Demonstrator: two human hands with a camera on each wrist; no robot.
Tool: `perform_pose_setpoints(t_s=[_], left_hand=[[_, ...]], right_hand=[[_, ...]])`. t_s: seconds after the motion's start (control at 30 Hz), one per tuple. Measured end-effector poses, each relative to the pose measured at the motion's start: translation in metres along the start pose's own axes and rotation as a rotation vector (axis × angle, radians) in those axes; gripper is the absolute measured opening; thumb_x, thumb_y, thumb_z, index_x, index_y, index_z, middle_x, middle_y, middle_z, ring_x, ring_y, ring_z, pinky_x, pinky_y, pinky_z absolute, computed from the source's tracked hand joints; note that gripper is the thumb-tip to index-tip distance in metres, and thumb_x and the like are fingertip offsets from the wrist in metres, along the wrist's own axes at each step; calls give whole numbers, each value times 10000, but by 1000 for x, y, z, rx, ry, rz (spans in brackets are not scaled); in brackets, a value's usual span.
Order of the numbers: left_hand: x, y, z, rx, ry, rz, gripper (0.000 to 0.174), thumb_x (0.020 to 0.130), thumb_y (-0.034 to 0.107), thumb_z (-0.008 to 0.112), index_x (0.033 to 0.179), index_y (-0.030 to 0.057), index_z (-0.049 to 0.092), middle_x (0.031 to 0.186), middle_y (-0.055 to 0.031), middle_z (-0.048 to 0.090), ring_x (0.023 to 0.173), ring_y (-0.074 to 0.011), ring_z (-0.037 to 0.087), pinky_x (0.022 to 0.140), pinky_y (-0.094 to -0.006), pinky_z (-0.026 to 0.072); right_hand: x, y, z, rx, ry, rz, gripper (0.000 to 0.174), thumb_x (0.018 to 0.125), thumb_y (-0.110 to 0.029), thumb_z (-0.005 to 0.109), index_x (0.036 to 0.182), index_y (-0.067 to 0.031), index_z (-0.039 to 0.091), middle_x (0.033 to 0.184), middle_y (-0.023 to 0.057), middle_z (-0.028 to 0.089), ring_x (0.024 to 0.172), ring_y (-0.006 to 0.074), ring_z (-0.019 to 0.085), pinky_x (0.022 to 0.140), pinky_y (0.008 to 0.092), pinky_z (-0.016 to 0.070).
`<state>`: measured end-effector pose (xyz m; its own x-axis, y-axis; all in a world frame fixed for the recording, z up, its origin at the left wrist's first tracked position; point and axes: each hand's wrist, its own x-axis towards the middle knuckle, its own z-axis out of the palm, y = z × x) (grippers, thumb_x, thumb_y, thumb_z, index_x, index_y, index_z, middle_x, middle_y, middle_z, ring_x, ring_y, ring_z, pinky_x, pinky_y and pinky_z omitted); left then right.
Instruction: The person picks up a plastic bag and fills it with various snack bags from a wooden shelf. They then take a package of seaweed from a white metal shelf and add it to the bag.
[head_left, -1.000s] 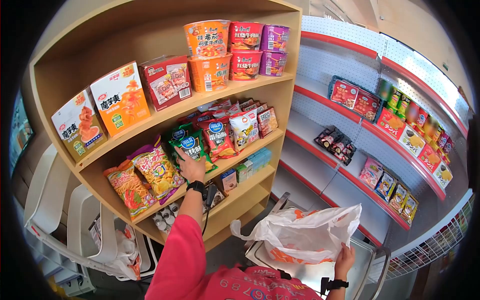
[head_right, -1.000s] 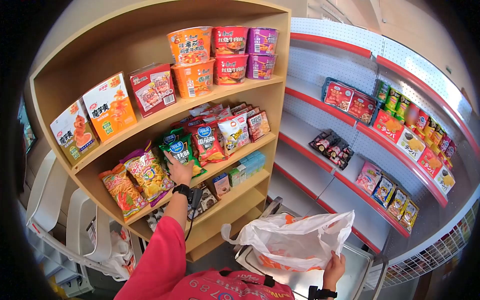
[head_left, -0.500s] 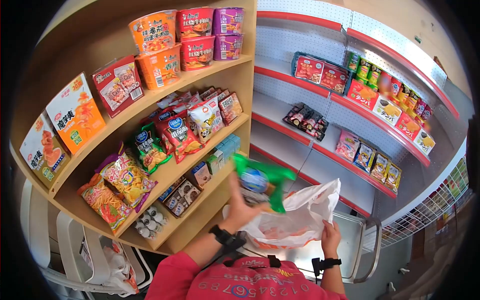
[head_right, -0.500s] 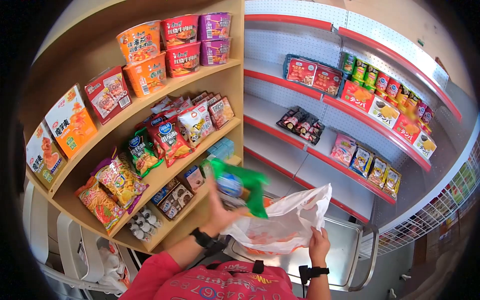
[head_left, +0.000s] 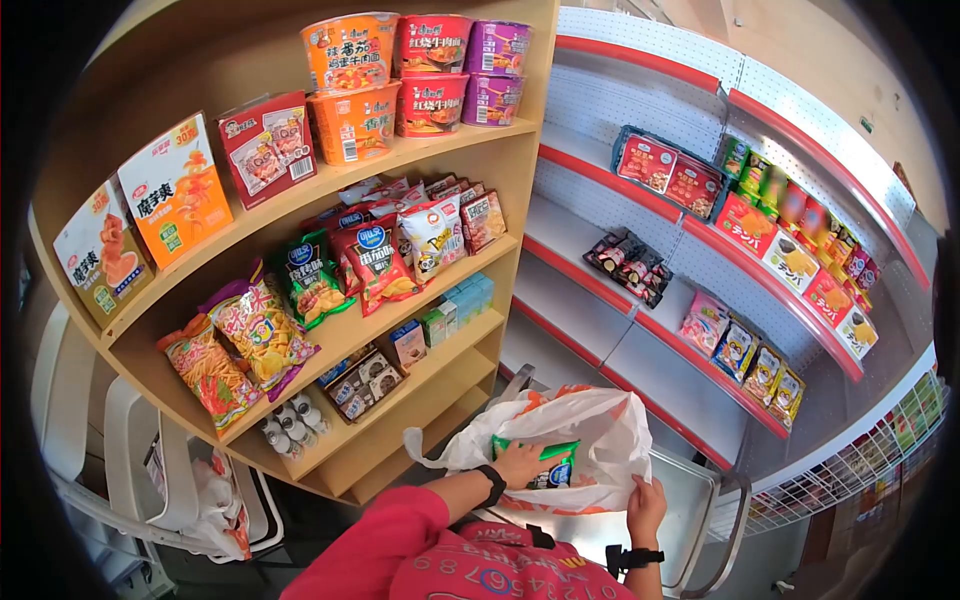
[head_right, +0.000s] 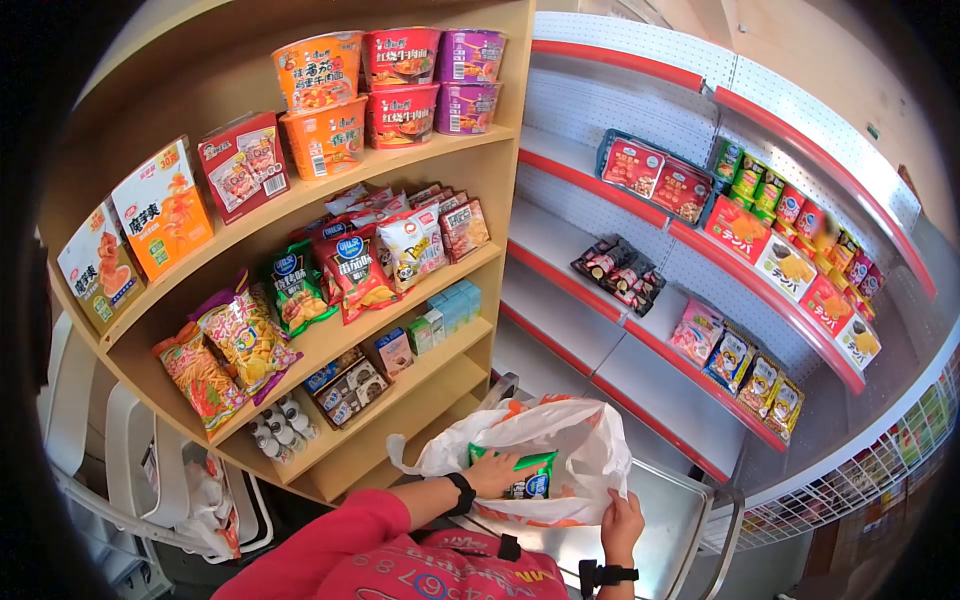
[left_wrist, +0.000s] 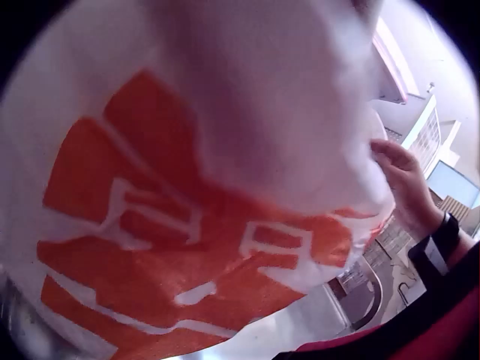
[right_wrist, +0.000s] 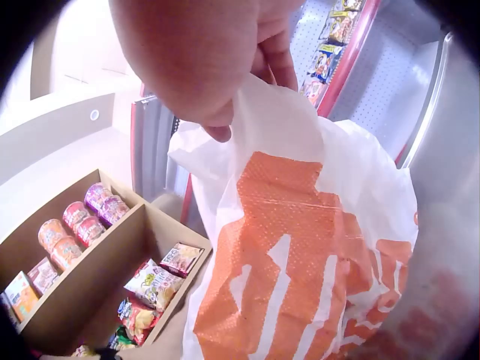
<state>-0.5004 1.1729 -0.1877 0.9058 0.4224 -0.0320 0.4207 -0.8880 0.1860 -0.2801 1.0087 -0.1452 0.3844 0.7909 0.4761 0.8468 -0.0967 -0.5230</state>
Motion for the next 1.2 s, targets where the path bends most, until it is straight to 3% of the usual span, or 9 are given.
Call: perform_pose_setpoints(t_s=[0.1, 0.17, 0.3, 0.43, 0.53, 0.73, 0.9, 1.13, 1.2], left_hand=[[-4, -7, 16, -125, -184, -105, 828, 728, 184, 605, 1396, 312, 132, 1182, -211, 422, 1090, -330, 458, 822, -488, 356], [-13, -7, 16, -5, 20, -82, 808, 739, 273, 615, 1391, 290, 138, 1182, -220, 416, 1101, -379, 448, 880, -546, 321], [-21, -8, -22, -103, -48, -272, 729, 747, 292, 614, 1365, 234, 232, 1202, -237, 396, 1134, -413, 406, 920, -545, 304], [-38, -26, -40, -298, 130, -216, 520, 771, 279, 599, 1234, 109, 434, 1178, -193, 459, 1095, -359, 458, 898, -458, 370], [-63, -42, -67, -528, 512, -250, 254, 795, 244, 584, 976, 70, 620, 932, -123, 619, 889, -261, 588, 771, -350, 465], [-105, -141, -142, -209, 1064, -760, 314, 746, 105, 578, 1033, -19, 547, 1025, -201, 552, 957, -356, 523, 856, -400, 415], [-114, -220, -169, -22, 1028, -1098, 564, 736, 158, 615, 1200, -66, 388, 1183, -248, 447, 1058, -356, 489, 811, -383, 463], [-115, -263, -171, -132, 614, -1296, 406, 814, 312, 562, 1030, -19, 472, 960, -201, 604, 917, -329, 584, 757, -405, 478], [-114, -264, -162, -126, 653, -1282, 376, 826, 295, 545, 1026, -16, 477, 968, -205, 601, 923, -328, 583, 762, -407, 475]], right_hand=[[-1, 7, 4, 17, -9, -20, 248, 715, 58, 518, 915, -34, 632, 783, 160, 545, 703, 330, 541, 622, 364, 441], [0, 4, 6, 32, 6, -48, 261, 704, 66, 513, 913, -35, 632, 762, 154, 536, 685, 324, 535, 607, 361, 436], [3, -5, 2, 38, -80, 53, 312, 681, 65, 496, 945, -37, 628, 761, 162, 538, 681, 316, 539, 608, 362, 437], [2, 4, 11, 16, -81, 90, 393, 676, 49, 484, 1043, -42, 592, 782, 175, 546, 691, 321, 541, 633, 370, 440], [0, 10, 16, 9, -43, 7, 430, 676, 44, 477, 1088, -44, 564, 787, 174, 549, 691, 328, 539, 643, 373, 440], [2, 0, 12, -17, -42, -16, 412, 672, 17, 513, 1071, -65, 574, 802, 168, 564, 693, 338, 562, 633, 391, 459], [-1, -6, 9, -29, -42, -19, 408, 672, 19, 508, 1065, -69, 577, 780, 166, 554, 682, 342, 555, 621, 393, 456], [-4, -19, 2, -56, -72, 35, 379, 679, 17, 508, 1039, -71, 586, 727, 160, 533, 654, 343, 546, 591, 405, 445], [-4, -21, 1, -44, -50, 31, 373, 680, 17, 508, 1033, -73, 590, 717, 157, 531, 650, 344, 545, 587, 407, 444]])
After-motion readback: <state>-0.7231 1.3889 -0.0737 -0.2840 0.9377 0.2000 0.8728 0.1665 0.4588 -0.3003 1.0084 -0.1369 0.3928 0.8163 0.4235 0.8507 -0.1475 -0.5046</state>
